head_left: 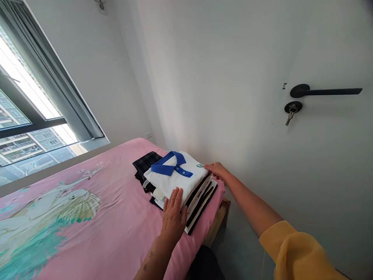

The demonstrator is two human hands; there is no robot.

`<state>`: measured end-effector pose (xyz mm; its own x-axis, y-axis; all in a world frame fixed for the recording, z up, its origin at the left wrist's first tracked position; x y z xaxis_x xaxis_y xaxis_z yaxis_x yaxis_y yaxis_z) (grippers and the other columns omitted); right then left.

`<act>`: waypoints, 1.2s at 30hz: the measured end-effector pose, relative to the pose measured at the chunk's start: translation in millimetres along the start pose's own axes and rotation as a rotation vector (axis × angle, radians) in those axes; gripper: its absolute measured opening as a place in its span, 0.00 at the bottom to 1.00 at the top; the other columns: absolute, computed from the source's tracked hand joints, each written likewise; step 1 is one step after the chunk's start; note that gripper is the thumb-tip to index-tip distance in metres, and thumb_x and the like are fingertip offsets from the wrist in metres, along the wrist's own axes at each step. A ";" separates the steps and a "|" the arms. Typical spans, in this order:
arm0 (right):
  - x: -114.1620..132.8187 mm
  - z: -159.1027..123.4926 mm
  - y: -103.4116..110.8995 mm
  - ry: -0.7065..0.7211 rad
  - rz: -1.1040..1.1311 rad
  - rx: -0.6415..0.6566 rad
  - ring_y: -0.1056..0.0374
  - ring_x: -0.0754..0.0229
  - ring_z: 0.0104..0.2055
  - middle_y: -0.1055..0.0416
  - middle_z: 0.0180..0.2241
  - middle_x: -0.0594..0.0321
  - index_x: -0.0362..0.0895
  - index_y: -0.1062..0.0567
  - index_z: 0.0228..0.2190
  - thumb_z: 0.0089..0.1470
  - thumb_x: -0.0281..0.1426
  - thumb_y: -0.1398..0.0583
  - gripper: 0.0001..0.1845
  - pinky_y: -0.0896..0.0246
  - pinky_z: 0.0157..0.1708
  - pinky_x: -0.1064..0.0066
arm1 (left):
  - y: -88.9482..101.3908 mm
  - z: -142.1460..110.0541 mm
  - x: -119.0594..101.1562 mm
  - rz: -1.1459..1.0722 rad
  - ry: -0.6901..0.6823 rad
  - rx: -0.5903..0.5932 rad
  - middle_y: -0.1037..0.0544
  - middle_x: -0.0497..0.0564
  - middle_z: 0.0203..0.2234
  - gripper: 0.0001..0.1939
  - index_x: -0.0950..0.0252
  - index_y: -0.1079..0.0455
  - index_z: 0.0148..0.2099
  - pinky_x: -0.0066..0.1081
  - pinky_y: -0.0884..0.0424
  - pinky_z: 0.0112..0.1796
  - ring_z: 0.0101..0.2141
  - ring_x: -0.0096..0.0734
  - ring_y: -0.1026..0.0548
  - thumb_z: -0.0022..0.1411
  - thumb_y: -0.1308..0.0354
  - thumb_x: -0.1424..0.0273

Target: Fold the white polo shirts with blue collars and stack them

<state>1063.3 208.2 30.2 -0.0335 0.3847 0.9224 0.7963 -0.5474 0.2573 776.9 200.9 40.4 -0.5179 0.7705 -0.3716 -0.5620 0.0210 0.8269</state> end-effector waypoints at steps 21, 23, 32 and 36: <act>2.8 -12.0 15.5 0.085 0.052 0.556 0.33 0.67 0.23 0.28 0.33 0.62 0.47 0.31 0.37 0.42 0.46 0.35 0.23 0.46 0.15 0.80 | -3.3 -7.8 10.6 0.063 -0.094 -0.108 0.39 0.52 0.60 0.25 0.54 0.47 0.64 0.43 0.36 0.53 0.60 0.37 0.41 0.65 0.55 0.72; 1.5 -9.4 13.4 0.066 0.028 0.547 0.33 0.66 0.22 0.28 0.31 0.61 0.45 0.31 0.35 0.43 0.48 0.36 0.23 0.46 0.14 0.79 | -3.2 -7.5 10.0 0.074 -0.096 -0.106 0.39 0.52 0.60 0.25 0.54 0.47 0.63 0.43 0.36 0.53 0.60 0.37 0.41 0.65 0.55 0.72; 22.2 13.2 7.4 0.167 0.011 0.158 0.54 0.75 0.14 0.44 0.17 0.74 0.44 0.36 0.27 0.43 0.32 0.36 0.13 0.65 0.13 0.79 | -0.9 -3.6 8.5 0.135 -0.103 -0.133 0.38 0.52 0.60 0.25 0.55 0.46 0.63 0.44 0.37 0.53 0.60 0.40 0.42 0.64 0.54 0.73; 25.2 11.7 9.8 0.248 -0.035 0.060 0.45 0.72 0.18 0.39 0.20 0.71 0.44 0.33 0.29 0.46 0.31 0.39 0.07 0.56 0.16 0.79 | -4.4 -6.4 7.6 0.166 -0.105 -0.163 0.39 0.52 0.60 0.26 0.54 0.46 0.63 0.46 0.39 0.54 0.61 0.41 0.43 0.64 0.54 0.73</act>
<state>1077.3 221.2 52.6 -0.2030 0.2044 0.9576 0.8262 -0.4891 0.2795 771.3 202.6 31.3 -0.5468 0.8169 -0.1835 -0.5760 -0.2080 0.7905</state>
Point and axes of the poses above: each hand's wrist, its own z-axis towards the middle knuckle, its own y-axis out of the back of the hand, x = y × z, the point moved 5 cm from there along z, towards the middle knuckle
